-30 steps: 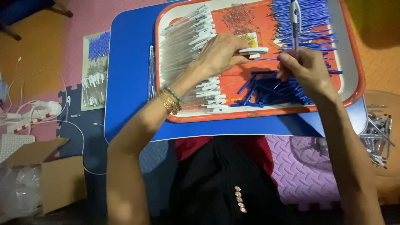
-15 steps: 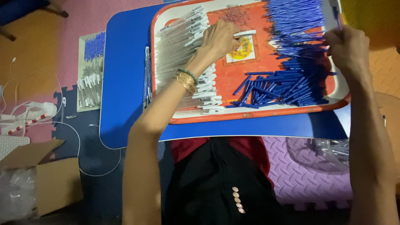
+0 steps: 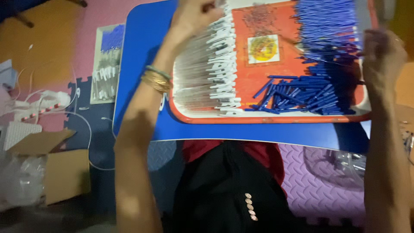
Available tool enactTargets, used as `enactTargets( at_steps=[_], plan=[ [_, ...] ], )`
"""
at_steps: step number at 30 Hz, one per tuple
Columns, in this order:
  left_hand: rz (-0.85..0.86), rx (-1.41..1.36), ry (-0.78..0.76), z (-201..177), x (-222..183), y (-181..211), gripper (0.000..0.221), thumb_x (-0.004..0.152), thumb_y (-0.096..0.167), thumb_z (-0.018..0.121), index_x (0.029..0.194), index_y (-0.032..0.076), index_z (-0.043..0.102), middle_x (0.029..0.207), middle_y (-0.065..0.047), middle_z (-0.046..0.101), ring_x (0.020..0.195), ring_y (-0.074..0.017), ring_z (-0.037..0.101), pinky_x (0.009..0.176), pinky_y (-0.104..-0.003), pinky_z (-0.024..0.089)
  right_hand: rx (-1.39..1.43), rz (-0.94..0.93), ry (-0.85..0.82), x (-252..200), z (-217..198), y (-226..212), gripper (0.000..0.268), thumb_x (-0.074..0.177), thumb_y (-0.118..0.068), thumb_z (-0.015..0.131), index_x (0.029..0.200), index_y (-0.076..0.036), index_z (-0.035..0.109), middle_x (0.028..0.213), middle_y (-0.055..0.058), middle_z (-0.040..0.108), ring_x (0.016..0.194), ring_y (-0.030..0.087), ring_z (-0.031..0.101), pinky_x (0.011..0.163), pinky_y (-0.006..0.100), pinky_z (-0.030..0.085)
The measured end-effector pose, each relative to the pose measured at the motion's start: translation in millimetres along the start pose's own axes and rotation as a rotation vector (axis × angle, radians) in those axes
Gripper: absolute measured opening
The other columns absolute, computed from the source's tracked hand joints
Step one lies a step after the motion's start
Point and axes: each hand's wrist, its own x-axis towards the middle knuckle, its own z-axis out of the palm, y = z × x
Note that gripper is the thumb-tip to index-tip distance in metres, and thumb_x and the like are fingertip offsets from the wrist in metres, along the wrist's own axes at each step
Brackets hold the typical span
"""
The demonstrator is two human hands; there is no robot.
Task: The person assembles ballpoint pens by picking up clear pen barrels, inserting blue ink cartridges, and attaching blue pen caps while working at a small blue table.
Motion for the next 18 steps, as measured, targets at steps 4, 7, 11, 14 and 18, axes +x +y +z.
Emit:
enactTargets(
  at_steps=[4, 7, 11, 14, 18],
  plan=[
    [-0.135, 0.002, 0.120, -49, -44, -30, 0.049, 0.095, 0.025, 0.085, 0.079, 0.025, 0.039, 0.070, 0.013, 0.041, 0.069, -0.0062, 0.033, 0.068, -0.034, 0.026, 0.442, 0.539, 0.053, -20, -9, -32, 0.047, 0.133, -0.055, 0.036, 0.139, -0.016, 0.062, 0.138, 0.002, 0.073, 0.100, 0.007, 0.071, 0.077, 0.019, 0.048],
    [-0.331, -0.143, 0.220, -57, -56, -37, 0.010, 0.089, 0.024, 0.080, 0.083, 0.019, 0.075, 0.072, 0.008, 0.078, 0.068, -0.0029, 0.081, 0.053, -0.027, 0.059, 0.546, 0.601, 0.143, -33, 6, 10, 0.036, 0.111, -0.006, 0.037, 0.136, -0.013, 0.063, 0.129, 0.002, 0.068, 0.101, 0.008, 0.067, 0.078, 0.020, 0.048],
    [-0.439, -0.955, 0.618, -27, -36, -77, 0.065, 0.076, -0.010, 0.090, 0.131, 0.015, 0.065, 0.122, -0.010, 0.079, 0.104, -0.0271, 0.084, 0.089, -0.060, 0.081, 0.854, 0.846, 0.305, -28, 7, 17, 0.022, 0.108, -0.032, 0.052, 0.120, -0.022, 0.067, 0.101, -0.004, 0.062, 0.080, 0.007, 0.055, 0.070, 0.022, 0.043],
    [-0.610, -1.331, 0.793, -18, -21, -60, 0.104, 0.073, -0.023, 0.087, 0.151, 0.021, 0.035, 0.119, -0.025, 0.077, 0.098, -0.0371, 0.083, 0.094, -0.062, 0.075, 0.869, 0.854, 0.257, -23, -5, -26, 0.026, 0.116, -0.042, 0.050, 0.118, -0.023, 0.068, 0.098, -0.006, 0.063, 0.080, 0.007, 0.058, 0.073, 0.022, 0.046],
    [-0.822, -1.605, 0.924, 34, 9, -72, 0.084, 0.088, -0.006, 0.079, 0.156, 0.019, 0.039, 0.117, -0.029, 0.068, 0.081, -0.0399, 0.077, 0.096, -0.063, 0.068, 0.745, 0.794, 0.289, -15, -17, -69, 0.053, 0.121, -0.064, 0.050, 0.106, -0.017, 0.069, 0.087, 0.000, 0.068, 0.070, 0.010, 0.064, 0.064, 0.024, 0.051]
  ],
)
